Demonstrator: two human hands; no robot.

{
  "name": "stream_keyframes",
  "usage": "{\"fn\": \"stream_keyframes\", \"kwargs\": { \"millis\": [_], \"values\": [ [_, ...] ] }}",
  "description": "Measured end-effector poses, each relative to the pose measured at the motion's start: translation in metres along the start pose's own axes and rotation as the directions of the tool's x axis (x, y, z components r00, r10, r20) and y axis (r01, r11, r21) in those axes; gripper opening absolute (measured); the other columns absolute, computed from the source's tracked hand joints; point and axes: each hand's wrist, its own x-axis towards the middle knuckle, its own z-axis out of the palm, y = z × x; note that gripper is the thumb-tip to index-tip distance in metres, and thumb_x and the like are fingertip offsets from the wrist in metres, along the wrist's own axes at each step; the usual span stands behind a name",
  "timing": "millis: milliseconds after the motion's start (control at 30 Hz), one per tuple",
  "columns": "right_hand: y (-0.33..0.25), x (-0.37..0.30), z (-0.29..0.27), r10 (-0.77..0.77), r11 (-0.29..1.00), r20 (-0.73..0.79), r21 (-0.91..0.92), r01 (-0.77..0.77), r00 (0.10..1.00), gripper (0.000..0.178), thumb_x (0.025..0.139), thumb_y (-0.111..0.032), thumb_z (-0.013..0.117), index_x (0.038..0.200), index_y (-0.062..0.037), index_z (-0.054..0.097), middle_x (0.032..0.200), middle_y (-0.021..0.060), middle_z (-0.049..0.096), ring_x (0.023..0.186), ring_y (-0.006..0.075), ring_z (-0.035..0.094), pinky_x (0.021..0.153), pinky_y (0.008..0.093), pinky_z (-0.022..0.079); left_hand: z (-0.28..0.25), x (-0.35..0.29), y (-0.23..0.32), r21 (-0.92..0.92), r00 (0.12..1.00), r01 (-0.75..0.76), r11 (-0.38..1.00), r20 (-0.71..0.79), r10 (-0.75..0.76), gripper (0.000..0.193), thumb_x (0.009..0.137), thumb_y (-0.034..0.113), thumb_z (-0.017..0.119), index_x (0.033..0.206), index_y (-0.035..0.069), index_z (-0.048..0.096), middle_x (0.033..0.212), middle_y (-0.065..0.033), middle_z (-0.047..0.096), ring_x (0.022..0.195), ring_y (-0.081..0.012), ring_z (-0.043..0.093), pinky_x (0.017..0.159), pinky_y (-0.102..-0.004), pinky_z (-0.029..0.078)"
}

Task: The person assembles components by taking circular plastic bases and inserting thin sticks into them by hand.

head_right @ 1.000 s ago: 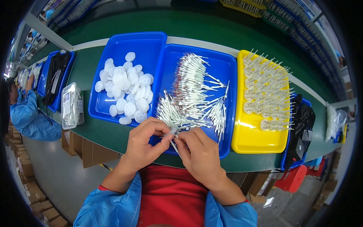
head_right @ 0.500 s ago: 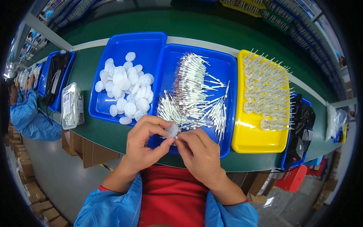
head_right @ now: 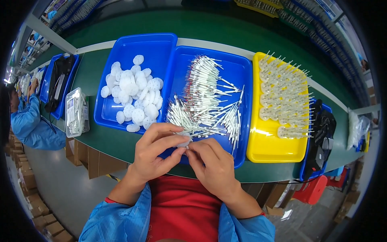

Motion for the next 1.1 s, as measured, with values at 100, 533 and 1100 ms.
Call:
{"fn": "stream_keyframes", "kwargs": {
  "millis": [100,533,1100],
  "values": [
    [0.0,0.0,0.0,0.004,1.0,-0.014,0.011,-0.004,1.0,0.026,0.091,0.005,0.09,0.113,-0.0014,0.078,0.101,0.0119,0.075,0.078,0.026,0.076,0.067,0.0356,0.06,-0.001,0.001,-0.001,0.027,1.0,0.003,1.0,-0.026,-0.002,0.032,0.089,-0.001,0.092,0.121,0.0,0.086,0.129,-0.0173,0.076,0.115,-0.0302,0.079,0.097,-0.0375,0.066],
    [0.006,0.008,-0.029,-0.094,0.985,0.14,-0.131,0.112,0.986,0.04,0.088,-0.003,0.092,0.126,-0.0078,0.081,0.11,0.01,0.074,0.088,0.0288,0.077,0.071,0.0381,0.063,0.009,-0.004,0.001,-0.166,0.973,0.213,0.963,-0.048,-0.224,0.034,0.093,-0.002,0.092,0.124,0.0,0.079,0.103,-0.0111,0.081,0.09,-0.0221,0.076,0.082,-0.0324,0.061],
    [0.066,-0.021,-0.127,0.235,0.834,-0.538,-0.317,-0.452,0.81,0.048,0.102,-0.002,0.082,0.148,-0.0032,0.069,0.088,0.0027,0.07,0.071,0.0082,0.057,0.065,0.027,0.047,-0.052,-0.001,-0.032,0.619,0.963,0.264,0.74,-0.212,-0.166,0.042,0.093,0.015,0.091,0.13,0.006,0.075,0.132,-0.0143,0.072,0.127,-0.0385,0.063,0.115,-0.0509,0.044]
  ]
}}
